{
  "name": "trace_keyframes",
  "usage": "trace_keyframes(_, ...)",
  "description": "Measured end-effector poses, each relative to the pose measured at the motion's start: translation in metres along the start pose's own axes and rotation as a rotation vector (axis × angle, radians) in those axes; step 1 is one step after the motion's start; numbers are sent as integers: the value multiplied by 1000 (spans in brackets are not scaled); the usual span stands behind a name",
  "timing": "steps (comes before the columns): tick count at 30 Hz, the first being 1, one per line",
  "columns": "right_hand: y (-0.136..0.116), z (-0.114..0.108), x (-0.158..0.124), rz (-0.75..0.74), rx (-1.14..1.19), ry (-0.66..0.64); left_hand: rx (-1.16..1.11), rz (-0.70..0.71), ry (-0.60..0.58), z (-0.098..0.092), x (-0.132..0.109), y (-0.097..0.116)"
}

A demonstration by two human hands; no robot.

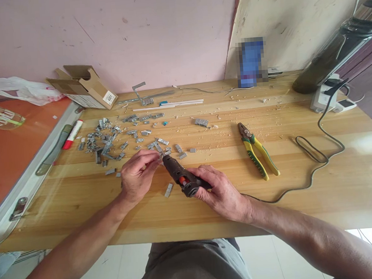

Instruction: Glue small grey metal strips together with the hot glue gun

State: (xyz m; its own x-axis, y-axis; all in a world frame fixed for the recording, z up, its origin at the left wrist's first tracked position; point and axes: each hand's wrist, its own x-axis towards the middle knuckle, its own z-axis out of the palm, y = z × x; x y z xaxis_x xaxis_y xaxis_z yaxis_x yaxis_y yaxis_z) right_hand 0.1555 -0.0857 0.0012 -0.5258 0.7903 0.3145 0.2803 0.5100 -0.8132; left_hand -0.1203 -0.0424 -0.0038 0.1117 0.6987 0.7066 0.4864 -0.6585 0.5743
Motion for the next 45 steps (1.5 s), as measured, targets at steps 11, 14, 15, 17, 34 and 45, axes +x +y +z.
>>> trace_keyframes(11,-2,-3,0,24,128,21,-14,21,3,2,-3,-3)
trace_keyframes(14,-3,-5,1,113,252,73,-32,22,7,3,-2,-4)
trace_keyframes(15,-3,-6,2,159,290,87,-39,28,10,4,-1,-3)
trace_keyframes(17,-1,-8,3,254,360,108,-39,41,7,3,-1,-3)
trace_keyframes(34,27,-100,13,412,-24,310,-80,-147,-51,0,-14,-6)
trace_keyframes(45,129,-257,-11,416,-1158,181,-151,-97,-94,-1,-19,-9)
